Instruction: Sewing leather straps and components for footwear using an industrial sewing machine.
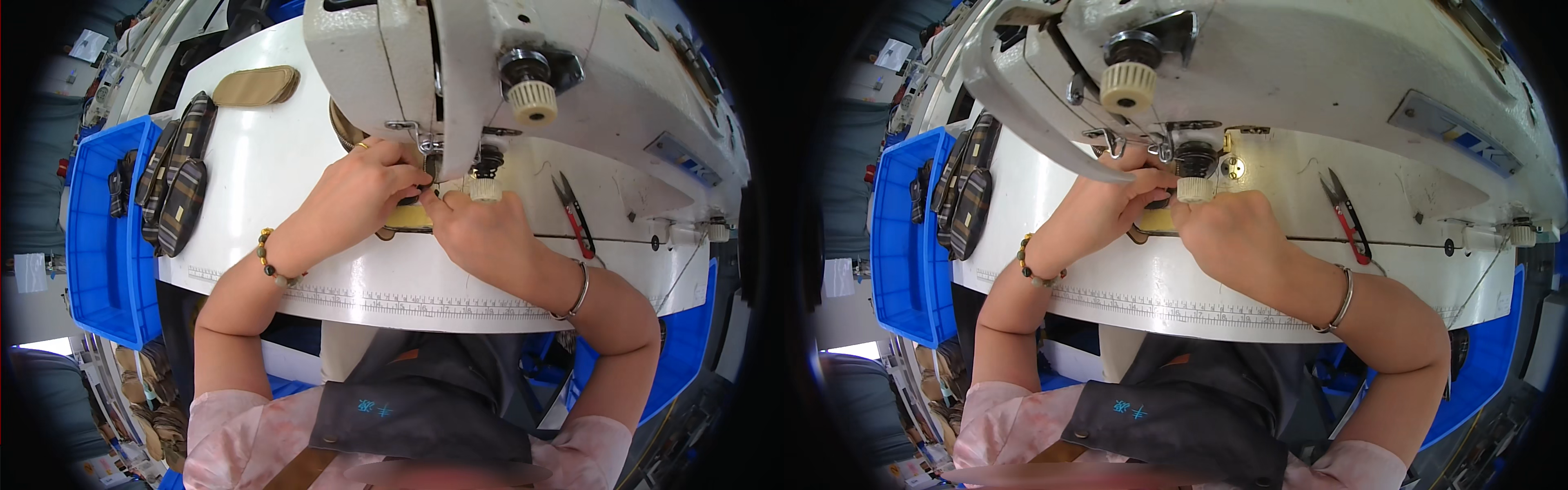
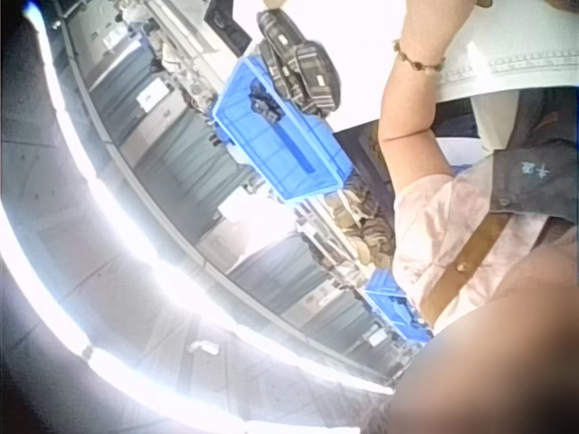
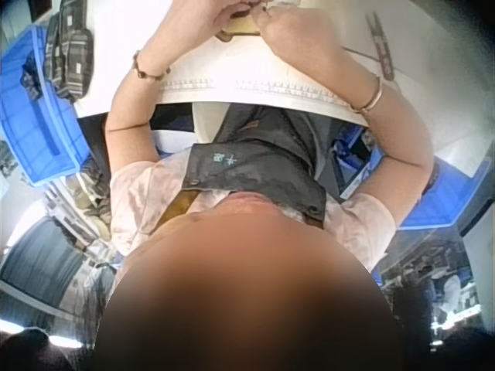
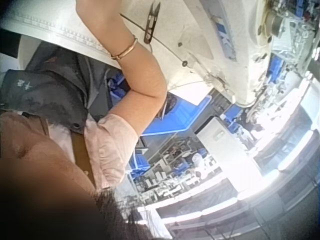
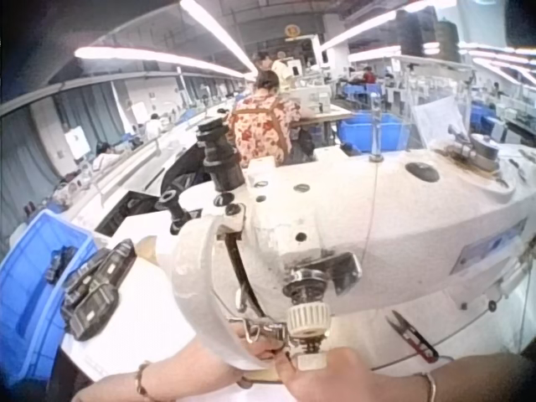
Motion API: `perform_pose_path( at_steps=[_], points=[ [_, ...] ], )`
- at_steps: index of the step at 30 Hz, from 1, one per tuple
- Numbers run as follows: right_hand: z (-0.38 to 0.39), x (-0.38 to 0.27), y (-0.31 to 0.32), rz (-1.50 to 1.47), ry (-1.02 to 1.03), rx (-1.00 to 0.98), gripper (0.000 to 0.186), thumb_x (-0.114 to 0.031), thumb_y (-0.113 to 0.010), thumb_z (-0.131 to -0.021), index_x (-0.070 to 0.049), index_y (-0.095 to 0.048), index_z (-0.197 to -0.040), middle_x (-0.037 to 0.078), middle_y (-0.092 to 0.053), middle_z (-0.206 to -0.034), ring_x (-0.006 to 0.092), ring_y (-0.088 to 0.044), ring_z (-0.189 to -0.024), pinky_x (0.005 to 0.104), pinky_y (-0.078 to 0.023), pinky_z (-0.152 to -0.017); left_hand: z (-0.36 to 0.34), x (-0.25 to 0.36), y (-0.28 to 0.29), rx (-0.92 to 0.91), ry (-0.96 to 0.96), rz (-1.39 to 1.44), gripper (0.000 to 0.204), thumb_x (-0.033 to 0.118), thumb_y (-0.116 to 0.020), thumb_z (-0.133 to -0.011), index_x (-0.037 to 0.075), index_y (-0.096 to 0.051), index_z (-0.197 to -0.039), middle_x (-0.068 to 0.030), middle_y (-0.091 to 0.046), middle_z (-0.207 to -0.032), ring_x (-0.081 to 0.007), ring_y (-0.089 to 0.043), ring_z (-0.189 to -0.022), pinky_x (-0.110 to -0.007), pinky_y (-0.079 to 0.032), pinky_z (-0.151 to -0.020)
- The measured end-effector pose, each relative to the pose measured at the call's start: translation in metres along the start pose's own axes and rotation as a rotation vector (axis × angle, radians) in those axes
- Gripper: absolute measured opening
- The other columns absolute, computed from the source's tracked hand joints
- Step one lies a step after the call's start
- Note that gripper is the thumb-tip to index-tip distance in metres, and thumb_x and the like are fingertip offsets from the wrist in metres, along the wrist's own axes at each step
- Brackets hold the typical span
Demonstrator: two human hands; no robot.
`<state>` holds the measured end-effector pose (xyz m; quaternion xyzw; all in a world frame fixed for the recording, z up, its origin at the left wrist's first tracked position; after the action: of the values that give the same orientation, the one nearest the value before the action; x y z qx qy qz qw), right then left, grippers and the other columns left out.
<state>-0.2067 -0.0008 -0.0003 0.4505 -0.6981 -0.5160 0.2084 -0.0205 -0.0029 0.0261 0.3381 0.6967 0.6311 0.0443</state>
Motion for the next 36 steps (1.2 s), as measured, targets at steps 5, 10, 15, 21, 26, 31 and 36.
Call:
perform_pose_path(
  at_steps=[5, 10, 15, 21, 26, 31, 36],
  points=[
    [0.002, 0.002, -0.003, 0.127, -0.010, -0.059, 0.028, -0.015, -0.065, -0.081, -0.011, -0.075, -0.107, -0.003, -0.057, -0.066, 0.0147, -0.053, -0.043, 0.0332, -0.033, -0.041, 0.004, 0.004, 0.002, -0.002, 0.015, 0.009, 0.029, 0.004, -0.070, -0.078, 0.012, -0.077, -0.106, -0.0011, -0.066, -0.106, -0.0239, -0.062, -0.101, -0.035, -0.057, -0.080],
    [0.000, 0.001, -0.001, 0.078, -0.025, -0.061, 0.021, -0.013, -0.064, -0.083, -0.008, -0.074, -0.101, 0.002, -0.060, -0.062, 0.0194, -0.059, -0.047, 0.0354, -0.041, -0.043, 0.004, 0.010, 0.006, -0.047, -0.017, -0.208, 0.035, 0.009, -0.074, -0.072, 0.016, -0.077, -0.107, 0.0047, -0.066, -0.110, -0.0199, -0.060, -0.104, -0.033, -0.056, -0.080],
    [-0.003, 0.002, 0.001, -0.037, -0.040, 0.000, 0.016, -0.010, -0.063, -0.084, -0.005, -0.074, -0.095, 0.008, -0.062, -0.056, 0.0251, -0.066, -0.051, 0.0379, -0.049, -0.045, 0.003, 0.005, 0.005, -0.021, -0.063, -0.265, 0.036, 0.012, -0.074, -0.072, 0.017, -0.078, -0.107, 0.0064, -0.067, -0.108, -0.0194, -0.061, -0.103, -0.033, -0.054, -0.080],
    [0.002, 0.006, -0.009, 0.224, -0.018, -0.047, 0.034, -0.017, -0.067, -0.079, -0.012, -0.072, -0.113, -0.004, -0.055, -0.068, 0.0163, -0.045, -0.039, 0.0363, -0.031, -0.042, -0.001, 0.001, 0.004, 0.014, -0.039, -0.248, 0.031, 0.012, -0.070, -0.077, 0.017, -0.078, -0.106, 0.0043, -0.069, -0.103, -0.0212, -0.064, -0.094, -0.033, -0.055, -0.076],
    [-0.005, 0.009, -0.007, 0.079, -0.059, -0.006, 0.011, -0.013, -0.067, -0.076, -0.005, -0.074, -0.079, 0.010, -0.059, -0.054, 0.0265, -0.064, -0.050, 0.0392, -0.049, -0.046, -0.003, 0.005, 0.003, 0.030, -0.027, -0.314, 0.028, 0.013, -0.069, -0.079, 0.018, -0.077, -0.104, 0.0040, -0.069, -0.101, -0.0209, -0.066, -0.091, -0.033, -0.056, -0.069],
    [0.000, 0.019, -0.011, 0.064, -0.025, 0.002, 0.007, -0.014, -0.069, -0.070, -0.008, -0.072, -0.070, 0.009, -0.061, -0.064, 0.0254, -0.066, -0.056, 0.0389, -0.051, -0.050, -0.003, 0.010, 0.003, -0.014, 0.022, -0.336, 0.024, 0.015, -0.068, -0.081, 0.018, -0.075, -0.104, 0.0037, -0.068, -0.100, -0.0195, -0.067, -0.091, -0.032, -0.056, -0.064],
    [-0.003, 0.024, -0.012, 0.002, -0.089, -0.011, 0.005, -0.014, -0.069, -0.067, -0.009, -0.071, -0.068, 0.009, -0.059, -0.070, 0.0249, -0.065, -0.058, 0.0380, -0.051, -0.051, -0.003, 0.009, 0.002, 0.021, 0.007, -0.363, 0.022, 0.018, -0.069, -0.082, 0.015, -0.074, -0.104, 0.0009, -0.068, -0.101, -0.0199, -0.067, -0.094, -0.033, -0.056, -0.063]
  ],
)
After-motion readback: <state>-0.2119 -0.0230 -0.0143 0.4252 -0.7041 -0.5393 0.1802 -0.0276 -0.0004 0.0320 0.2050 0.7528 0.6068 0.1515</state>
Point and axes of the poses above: each hand's wrist, its own z-axis away from the middle knuckle, its own y-axis out of the back of the hand, x = y × z, the point moved 2 cm from there along -z, towards the middle knuckle
